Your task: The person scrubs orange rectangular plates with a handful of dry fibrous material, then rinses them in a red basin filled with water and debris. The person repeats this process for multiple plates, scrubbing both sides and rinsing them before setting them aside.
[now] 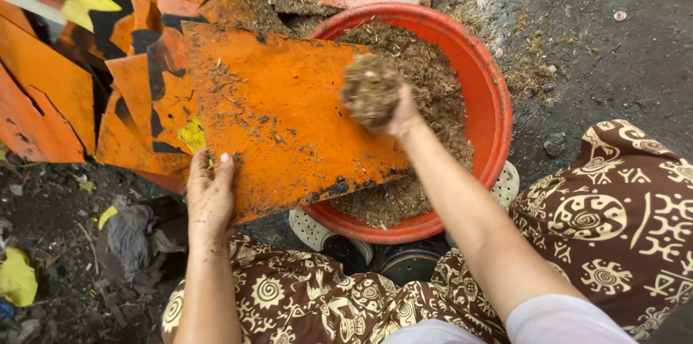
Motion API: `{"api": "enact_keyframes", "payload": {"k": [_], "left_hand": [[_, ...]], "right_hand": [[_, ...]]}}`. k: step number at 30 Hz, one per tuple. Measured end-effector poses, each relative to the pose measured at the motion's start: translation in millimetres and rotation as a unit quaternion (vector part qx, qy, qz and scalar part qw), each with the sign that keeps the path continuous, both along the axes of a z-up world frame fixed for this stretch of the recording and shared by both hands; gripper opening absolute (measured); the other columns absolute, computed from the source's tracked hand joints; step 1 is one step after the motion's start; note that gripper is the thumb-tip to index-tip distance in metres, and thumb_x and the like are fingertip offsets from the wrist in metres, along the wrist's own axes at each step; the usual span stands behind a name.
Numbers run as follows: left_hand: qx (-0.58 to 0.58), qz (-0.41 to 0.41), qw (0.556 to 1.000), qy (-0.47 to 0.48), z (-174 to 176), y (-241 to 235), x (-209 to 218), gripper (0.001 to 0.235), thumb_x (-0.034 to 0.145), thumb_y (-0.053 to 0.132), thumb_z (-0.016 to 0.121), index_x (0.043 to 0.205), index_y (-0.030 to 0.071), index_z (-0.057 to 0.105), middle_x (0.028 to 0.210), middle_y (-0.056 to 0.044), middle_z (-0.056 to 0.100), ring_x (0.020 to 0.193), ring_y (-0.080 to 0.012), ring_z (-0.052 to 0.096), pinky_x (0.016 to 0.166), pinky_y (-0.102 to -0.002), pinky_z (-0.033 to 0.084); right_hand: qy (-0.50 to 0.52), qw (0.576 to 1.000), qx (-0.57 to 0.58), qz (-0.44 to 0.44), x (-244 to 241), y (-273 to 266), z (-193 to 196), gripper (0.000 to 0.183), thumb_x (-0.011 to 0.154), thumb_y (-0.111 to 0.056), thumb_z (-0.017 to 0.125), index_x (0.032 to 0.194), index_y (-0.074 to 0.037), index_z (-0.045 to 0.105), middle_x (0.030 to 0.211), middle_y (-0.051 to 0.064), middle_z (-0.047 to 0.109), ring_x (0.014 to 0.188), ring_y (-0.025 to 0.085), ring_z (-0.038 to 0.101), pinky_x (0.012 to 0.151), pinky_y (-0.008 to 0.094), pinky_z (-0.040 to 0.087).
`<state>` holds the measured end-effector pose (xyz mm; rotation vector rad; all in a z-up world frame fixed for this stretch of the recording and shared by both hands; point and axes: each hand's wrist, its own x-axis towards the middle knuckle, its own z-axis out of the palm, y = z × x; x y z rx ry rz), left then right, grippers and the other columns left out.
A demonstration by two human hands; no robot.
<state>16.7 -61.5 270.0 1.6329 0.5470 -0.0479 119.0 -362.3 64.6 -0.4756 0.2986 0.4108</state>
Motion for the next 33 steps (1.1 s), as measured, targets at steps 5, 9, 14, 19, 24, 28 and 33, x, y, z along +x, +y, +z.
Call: {"api": "enact_keyframes", "payload": {"k": [5, 9, 14, 19, 24, 28, 33], "left_hand": [[-0.020, 0.007, 1.000, 0.023, -3, -5, 1, 0.056, 0.103, 0.021, 0.051, 0.154, 0.007, 0.032, 0.136, -0.014, 0.060, 0.114, -0.0208, 0.063, 0.091, -0.036, 0.056], [0.014, -0.015, 1.000, -0.011, -4, -7, 8, 0.061, 0.103, 0.021, 0.055, 0.155, 0.000, 0.032, 0.146, -0.017, 0.055, 0.127, -0.0235, 0.058, 0.104, -0.037, 0.051], [0.079, -0.041, 0.996, -0.011, -17, -6, -7, 0.067, 0.100, 0.020, 0.061, 0.154, -0.007, 0.032, 0.154, -0.024, 0.047, 0.136, -0.0272, 0.054, 0.113, -0.039, 0.045], [0.160, -0.060, 0.985, 0.017, -23, -10, 1, 0.068, 0.101, 0.019, 0.065, 0.155, -0.005, 0.030, 0.156, -0.025, 0.039, 0.140, -0.0274, 0.044, 0.112, -0.038, 0.039], [0.066, -0.064, 0.995, -0.047, -28, -13, 13, 0.061, 0.100, 0.018, 0.060, 0.152, -0.007, 0.039, 0.150, -0.027, 0.054, 0.132, -0.0300, 0.057, 0.110, -0.039, 0.047], [0.073, -0.021, 0.997, -0.007, -25, -5, -6, 0.063, 0.101, 0.018, 0.061, 0.153, -0.006, 0.033, 0.153, -0.019, 0.048, 0.133, -0.0249, 0.055, 0.108, -0.037, 0.047], [0.029, 0.009, 0.999, 0.029, -27, -6, -5, 0.058, 0.100, 0.019, 0.060, 0.150, -0.003, 0.039, 0.142, -0.018, 0.058, 0.121, -0.0243, 0.061, 0.099, -0.037, 0.053]], "right_hand": [[-0.152, 0.965, -0.207, -0.055, -34, 101, 95, 0.041, 0.102, -0.039, 0.052, 0.142, -0.027, 0.055, 0.129, 0.012, 0.067, 0.116, 0.029, 0.068, 0.099, 0.051, 0.060], [-0.393, 0.652, -0.644, -0.078, -56, 151, 114, 0.040, 0.107, -0.050, 0.047, 0.141, -0.032, 0.060, 0.140, 0.003, 0.067, 0.139, 0.026, 0.054, 0.119, 0.059, 0.037], [-0.280, 0.613, -0.739, -0.013, -50, 108, 23, 0.043, 0.106, -0.047, 0.042, 0.140, -0.029, 0.062, 0.150, 0.003, 0.059, 0.147, 0.029, 0.043, 0.120, 0.060, 0.016], [-0.111, 0.645, -0.753, -0.063, -25, 30, -75, 0.043, 0.108, -0.029, 0.044, 0.143, -0.008, 0.056, 0.148, 0.013, 0.054, 0.142, 0.039, 0.038, 0.116, 0.056, 0.024], [-0.210, 0.673, -0.701, -0.105, -5, 107, -36, 0.039, 0.108, -0.032, 0.050, 0.144, -0.018, 0.057, 0.150, 0.006, 0.058, 0.147, 0.028, 0.042, 0.125, 0.049, 0.033], [-0.314, 0.596, -0.735, -0.081, -65, 153, 18, 0.042, 0.109, -0.027, 0.049, 0.149, -0.015, 0.055, 0.152, 0.012, 0.058, 0.143, 0.038, 0.041, 0.116, 0.057, 0.033], [-0.096, 0.850, -0.509, -0.097, -108, 53, -58, 0.025, 0.101, -0.006, 0.046, 0.121, -0.009, 0.062, 0.104, 0.005, 0.073, 0.098, 0.029, 0.073, 0.093, 0.050, 0.063]]}}
